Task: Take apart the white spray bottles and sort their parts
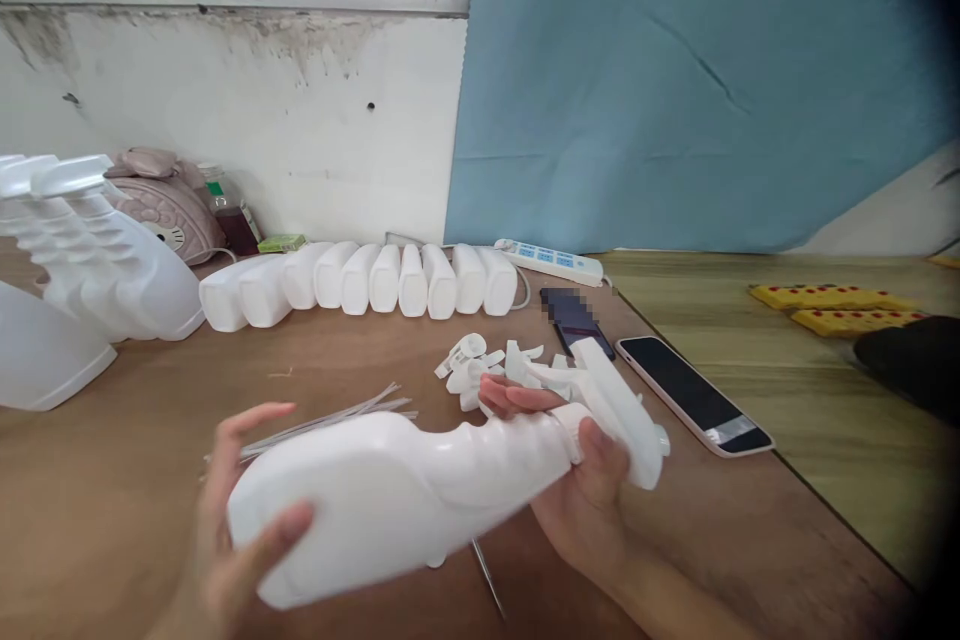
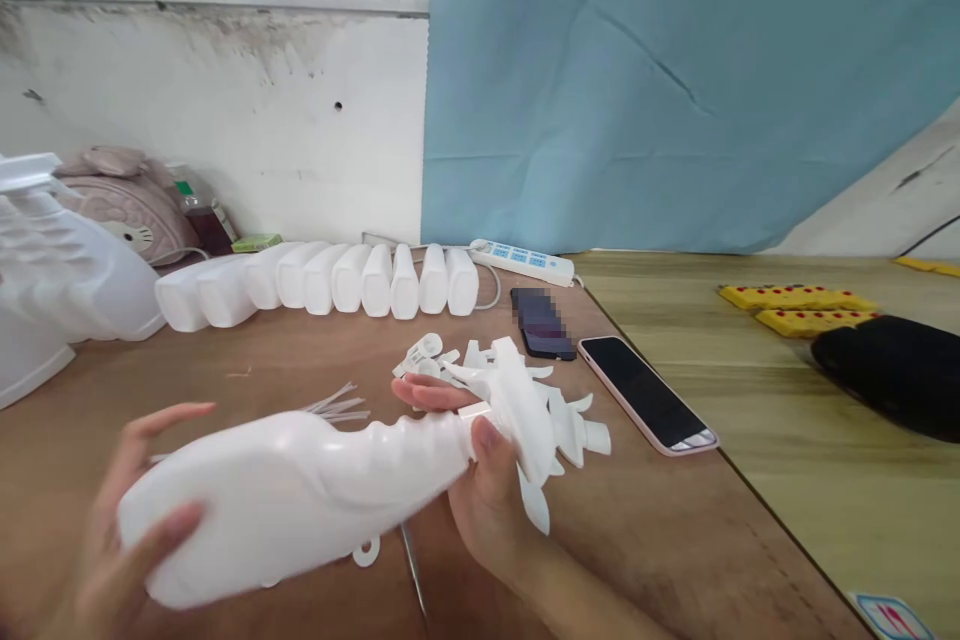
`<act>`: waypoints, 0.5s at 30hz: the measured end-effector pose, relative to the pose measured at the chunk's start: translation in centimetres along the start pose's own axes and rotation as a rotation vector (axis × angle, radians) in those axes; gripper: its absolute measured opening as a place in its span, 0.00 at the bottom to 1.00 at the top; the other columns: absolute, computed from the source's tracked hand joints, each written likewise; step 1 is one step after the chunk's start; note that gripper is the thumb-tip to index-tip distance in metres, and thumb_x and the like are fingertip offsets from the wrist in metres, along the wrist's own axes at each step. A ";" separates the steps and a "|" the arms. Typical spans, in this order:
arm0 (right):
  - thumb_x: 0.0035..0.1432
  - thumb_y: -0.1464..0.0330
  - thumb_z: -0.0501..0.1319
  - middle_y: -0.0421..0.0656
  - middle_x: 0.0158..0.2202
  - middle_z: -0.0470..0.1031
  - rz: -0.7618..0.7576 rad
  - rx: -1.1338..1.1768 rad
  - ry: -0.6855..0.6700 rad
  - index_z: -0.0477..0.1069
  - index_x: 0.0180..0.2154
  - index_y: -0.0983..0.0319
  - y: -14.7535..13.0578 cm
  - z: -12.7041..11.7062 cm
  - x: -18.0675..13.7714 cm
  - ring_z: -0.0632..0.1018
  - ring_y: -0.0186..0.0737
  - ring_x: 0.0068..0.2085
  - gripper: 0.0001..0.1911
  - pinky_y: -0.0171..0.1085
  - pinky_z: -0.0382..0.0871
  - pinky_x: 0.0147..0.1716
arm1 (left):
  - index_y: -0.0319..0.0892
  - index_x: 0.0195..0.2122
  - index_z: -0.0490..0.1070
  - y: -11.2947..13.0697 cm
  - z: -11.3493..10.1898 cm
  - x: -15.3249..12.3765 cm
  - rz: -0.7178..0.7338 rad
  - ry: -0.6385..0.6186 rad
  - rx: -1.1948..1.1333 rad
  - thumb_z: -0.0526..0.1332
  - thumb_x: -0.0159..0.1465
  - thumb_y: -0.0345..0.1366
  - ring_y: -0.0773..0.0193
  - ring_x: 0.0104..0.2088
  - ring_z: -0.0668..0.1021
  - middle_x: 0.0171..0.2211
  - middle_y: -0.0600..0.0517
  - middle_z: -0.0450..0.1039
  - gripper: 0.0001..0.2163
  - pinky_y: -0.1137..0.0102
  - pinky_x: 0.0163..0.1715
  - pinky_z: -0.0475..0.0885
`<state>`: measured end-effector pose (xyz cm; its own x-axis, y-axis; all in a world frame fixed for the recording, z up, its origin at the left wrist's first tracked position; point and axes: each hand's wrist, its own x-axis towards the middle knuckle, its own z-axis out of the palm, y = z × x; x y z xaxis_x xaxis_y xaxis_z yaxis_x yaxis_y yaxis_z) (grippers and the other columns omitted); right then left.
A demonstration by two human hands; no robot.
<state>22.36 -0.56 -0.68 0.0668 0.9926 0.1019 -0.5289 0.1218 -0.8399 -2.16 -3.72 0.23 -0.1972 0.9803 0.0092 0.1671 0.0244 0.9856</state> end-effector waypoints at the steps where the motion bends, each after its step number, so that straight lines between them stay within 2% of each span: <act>1: 0.47 0.48 0.58 0.40 0.39 0.78 -0.009 -0.013 -0.003 0.76 0.32 0.57 -0.1 0.0 0.0 0.73 0.42 0.44 0.21 0.37 0.67 0.44 | 0.47 0.50 0.62 0.8 0.5 0.0 -0.248 -0.037 -0.115 0.62 0.50 0.50 0.53 0.31 0.78 0.34 0.49 0.75 0.28 0.66 0.25 0.74; 3: 0.46 0.46 0.57 0.41 0.37 0.78 0.013 -0.035 0.026 0.76 0.31 0.57 -0.2 -0.1 0.1 0.74 0.42 0.42 0.23 0.36 0.68 0.41 | 0.43 0.51 0.64 2.1 1.3 0.3 -0.625 -0.117 -0.312 0.57 0.54 0.52 0.54 0.29 0.78 0.33 0.47 0.75 0.27 0.66 0.23 0.73; 4: 0.47 0.46 0.57 0.41 0.37 0.78 0.035 -0.044 0.047 0.76 0.31 0.57 -0.2 -0.1 0.2 0.74 0.42 0.41 0.23 0.36 0.68 0.40 | 0.43 0.52 0.64 2.5 1.5 0.5 -0.734 -0.148 -0.393 0.56 0.55 0.51 0.54 0.29 0.78 0.35 0.46 0.75 0.27 0.66 0.23 0.73; 6: 0.49 0.46 0.55 0.42 0.35 0.78 0.085 -0.045 0.093 0.75 0.32 0.58 -0.2 -0.1 0.6 0.75 0.42 0.42 0.24 0.36 0.68 0.40 | 0.46 0.55 0.61 2.7 1.4 0.8 -0.773 -0.179 -0.517 0.56 0.56 0.48 0.57 0.29 0.77 0.39 0.47 0.75 0.25 0.67 0.23 0.73; 9: 0.51 0.49 0.55 0.42 0.37 0.78 0.130 -0.001 0.158 0.74 0.33 0.59 0.1 -0.1 1.1 0.74 0.42 0.43 0.22 0.36 0.68 0.42 | 0.53 0.57 0.57 1.9 0.9 0.9 -0.602 -0.202 -0.635 0.56 0.57 0.41 0.61 0.29 0.76 0.48 0.50 0.70 0.25 0.68 0.26 0.73; 11: 0.52 0.50 0.55 0.42 0.38 0.78 0.141 0.038 0.208 0.74 0.33 0.59 0.2 -0.2 1.4 0.74 0.41 0.45 0.21 0.37 0.67 0.43 | 0.55 0.58 0.56 0.9 0.7 0.8 -0.451 -0.223 -0.589 0.57 0.55 0.38 0.62 0.30 0.76 0.51 0.51 0.68 0.28 0.67 0.29 0.74; 13: 0.52 0.50 0.56 0.42 0.39 0.78 0.154 0.058 0.243 0.74 0.34 0.59 0.3 -0.2 1.6 0.73 0.42 0.46 0.21 0.37 0.67 0.44 | 0.54 0.58 0.55 -0.4 0.5 0.9 -0.274 -0.220 -0.414 0.61 0.51 0.38 0.58 0.36 0.76 0.52 0.49 0.66 0.31 0.65 0.35 0.74; 15: 0.52 0.50 0.56 0.43 0.39 0.77 0.180 0.069 0.252 0.73 0.35 0.59 0.4 -0.2 1.5 0.73 0.43 0.46 0.21 0.38 0.68 0.44 | 0.52 0.57 0.57 -1.9 0.3 1.2 -0.065 -0.140 -0.140 0.63 0.49 0.39 0.52 0.45 0.73 0.54 0.48 0.64 0.32 0.63 0.41 0.72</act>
<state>22.46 1.01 -0.99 0.1702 0.9673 -0.1878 -0.6068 -0.0473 -0.7935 -2.47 -2.52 -1.66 -0.0651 0.9955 -0.0687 0.0205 0.0702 0.9973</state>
